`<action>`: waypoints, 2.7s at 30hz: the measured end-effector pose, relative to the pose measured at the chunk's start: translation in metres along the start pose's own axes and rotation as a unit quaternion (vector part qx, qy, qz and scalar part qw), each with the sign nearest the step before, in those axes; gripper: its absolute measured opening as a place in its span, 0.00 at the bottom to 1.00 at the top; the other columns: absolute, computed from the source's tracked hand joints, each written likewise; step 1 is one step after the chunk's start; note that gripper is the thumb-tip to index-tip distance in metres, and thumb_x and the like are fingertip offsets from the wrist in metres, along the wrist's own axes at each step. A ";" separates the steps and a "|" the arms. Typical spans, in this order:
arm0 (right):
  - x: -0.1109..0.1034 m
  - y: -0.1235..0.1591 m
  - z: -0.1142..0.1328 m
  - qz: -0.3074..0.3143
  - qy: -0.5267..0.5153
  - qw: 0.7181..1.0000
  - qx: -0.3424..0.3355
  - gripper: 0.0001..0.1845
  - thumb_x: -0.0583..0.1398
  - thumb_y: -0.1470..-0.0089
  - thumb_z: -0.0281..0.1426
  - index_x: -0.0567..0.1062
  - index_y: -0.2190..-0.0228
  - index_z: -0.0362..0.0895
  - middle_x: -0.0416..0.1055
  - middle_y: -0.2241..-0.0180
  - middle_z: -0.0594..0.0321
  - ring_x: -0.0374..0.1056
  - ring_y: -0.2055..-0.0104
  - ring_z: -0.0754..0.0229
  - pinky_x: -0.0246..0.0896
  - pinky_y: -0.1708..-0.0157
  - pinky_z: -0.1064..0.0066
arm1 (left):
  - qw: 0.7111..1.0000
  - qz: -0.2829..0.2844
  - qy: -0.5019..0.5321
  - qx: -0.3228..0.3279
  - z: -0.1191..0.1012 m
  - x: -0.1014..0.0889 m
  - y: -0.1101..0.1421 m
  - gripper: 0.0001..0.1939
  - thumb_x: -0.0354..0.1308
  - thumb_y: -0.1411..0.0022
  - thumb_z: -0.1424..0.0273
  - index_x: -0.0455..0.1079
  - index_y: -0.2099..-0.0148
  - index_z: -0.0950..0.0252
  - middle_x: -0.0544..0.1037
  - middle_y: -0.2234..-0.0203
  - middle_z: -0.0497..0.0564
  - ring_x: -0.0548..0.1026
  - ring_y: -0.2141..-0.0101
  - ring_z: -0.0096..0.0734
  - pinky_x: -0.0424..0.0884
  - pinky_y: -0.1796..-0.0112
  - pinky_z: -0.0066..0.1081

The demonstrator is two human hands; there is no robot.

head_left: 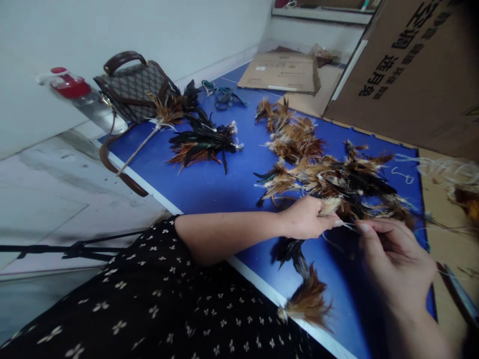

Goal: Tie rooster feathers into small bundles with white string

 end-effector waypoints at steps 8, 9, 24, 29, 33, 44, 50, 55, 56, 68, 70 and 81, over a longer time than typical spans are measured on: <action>0.004 0.001 -0.001 0.015 0.030 0.999 -0.039 0.13 0.73 0.27 0.44 0.90 0.61 0.50 0.87 0.62 0.58 0.82 0.61 0.52 0.78 0.57 0.60 | 1.000 0.008 -0.010 0.011 -0.006 0.000 0.002 0.13 0.66 0.19 0.65 0.75 0.60 0.63 0.73 0.73 0.41 0.67 0.77 0.20 0.64 0.72 0.26; 0.004 0.001 0.000 0.018 0.030 0.998 -0.043 0.12 0.73 0.27 0.44 0.90 0.60 0.50 0.88 0.61 0.58 0.83 0.61 0.52 0.79 0.56 0.60 | 1.000 0.007 -0.016 0.018 -0.008 0.000 0.002 0.14 0.65 0.18 0.65 0.76 0.60 0.63 0.73 0.73 0.41 0.66 0.76 0.21 0.63 0.72 0.26; 0.005 0.001 0.001 0.024 0.066 0.996 -0.059 0.13 0.71 0.26 0.44 0.90 0.60 0.49 0.87 0.63 0.58 0.83 0.63 0.52 0.79 0.59 0.62 | 0.997 -0.003 0.046 -0.056 0.001 -0.002 0.001 0.18 0.73 0.22 0.58 0.77 0.61 0.64 0.72 0.75 0.40 0.64 0.79 0.19 0.60 0.77 0.25; 0.006 0.002 0.001 0.018 0.072 0.996 -0.053 0.16 0.70 0.25 0.45 0.90 0.61 0.49 0.88 0.63 0.58 0.83 0.63 0.53 0.77 0.59 0.61 | 0.993 0.016 0.090 -0.068 0.008 -0.004 -0.004 0.21 0.82 0.30 0.59 0.77 0.62 0.66 0.78 0.73 0.45 0.64 0.80 0.16 0.57 0.78 0.24; 0.005 -0.001 0.003 0.028 0.066 0.995 -0.062 0.12 0.71 0.27 0.43 0.89 0.61 0.50 0.88 0.63 0.59 0.83 0.62 0.52 0.78 0.57 0.60 | 0.993 0.022 0.107 -0.053 0.017 -0.007 -0.010 0.23 0.85 0.34 0.56 0.78 0.60 0.66 0.79 0.72 0.46 0.62 0.80 0.15 0.54 0.78 0.25; 0.006 0.010 -0.028 0.072 -0.117 0.975 0.176 0.23 0.78 0.36 0.55 0.89 0.60 0.48 0.87 0.64 0.56 0.80 0.67 0.55 0.74 0.70 0.68 | 0.993 -0.060 0.080 -0.068 -0.006 -0.009 0.000 0.19 0.79 0.27 0.69 0.74 0.67 0.66 0.77 0.75 0.42 0.64 0.83 0.14 0.59 0.80 0.24; 0.023 0.014 -0.019 0.078 -0.225 0.950 0.204 0.22 0.80 0.37 0.54 0.90 0.59 0.49 0.88 0.62 0.57 0.70 0.74 0.61 0.70 0.76 0.69 | 0.993 -0.057 0.073 -0.078 -0.004 -0.006 0.002 0.15 0.68 0.20 0.74 0.76 0.64 0.66 0.78 0.74 0.42 0.64 0.83 0.15 0.60 0.80 0.24; 0.023 0.017 -0.005 0.086 -0.111 0.987 0.077 0.13 0.74 0.26 0.47 0.91 0.58 0.51 0.91 0.44 0.53 0.89 0.49 0.46 0.85 0.61 0.62 | 0.994 -0.055 0.068 -0.062 -0.006 -0.006 0.005 0.19 0.76 0.24 0.67 0.74 0.67 0.65 0.74 0.78 0.40 0.64 0.82 0.16 0.59 0.79 0.25; 0.024 0.018 -0.003 0.094 -0.094 0.990 0.055 0.12 0.73 0.24 0.45 0.91 0.57 0.52 0.91 0.43 0.54 0.89 0.42 0.43 0.87 0.55 0.60 | 0.995 -0.052 0.066 -0.055 -0.007 -0.006 0.005 0.20 0.77 0.25 0.65 0.75 0.67 0.64 0.73 0.79 0.40 0.64 0.82 0.17 0.58 0.79 0.25; 0.027 0.016 0.008 0.119 0.004 0.987 -0.105 0.05 0.69 0.22 0.35 0.88 0.52 0.52 0.91 0.40 0.58 0.90 0.40 0.47 0.89 0.42 0.59 | 0.998 -0.008 0.062 -0.020 0.007 -0.007 -0.009 0.23 0.80 0.30 0.54 0.77 0.65 0.64 0.76 0.76 0.42 0.64 0.81 0.17 0.61 0.78 0.26; 0.029 0.017 0.015 0.124 0.013 0.982 -0.141 0.05 0.68 0.23 0.33 0.88 0.52 0.53 0.91 0.41 0.59 0.90 0.42 0.48 0.89 0.46 0.61 | 0.999 -0.002 0.040 -0.012 0.007 -0.007 -0.009 0.23 0.80 0.30 0.54 0.77 0.66 0.64 0.76 0.76 0.42 0.66 0.81 0.18 0.62 0.78 0.26; 0.014 0.016 -0.009 0.031 -0.110 0.975 0.190 0.26 0.77 0.32 0.56 0.89 0.48 0.49 0.91 0.53 0.53 0.76 0.77 0.59 0.75 0.80 0.66 | 0.999 -0.030 0.045 0.000 0.001 -0.011 -0.009 0.17 0.78 0.28 0.63 0.77 0.64 0.65 0.77 0.75 0.42 0.67 0.83 0.17 0.62 0.80 0.24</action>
Point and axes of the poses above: each hand's wrist, its own y-axis away from the middle knuckle, its own x-axis out of the palm, z = x × y, the point moved 8 cm from there along -y, towards the middle knuckle
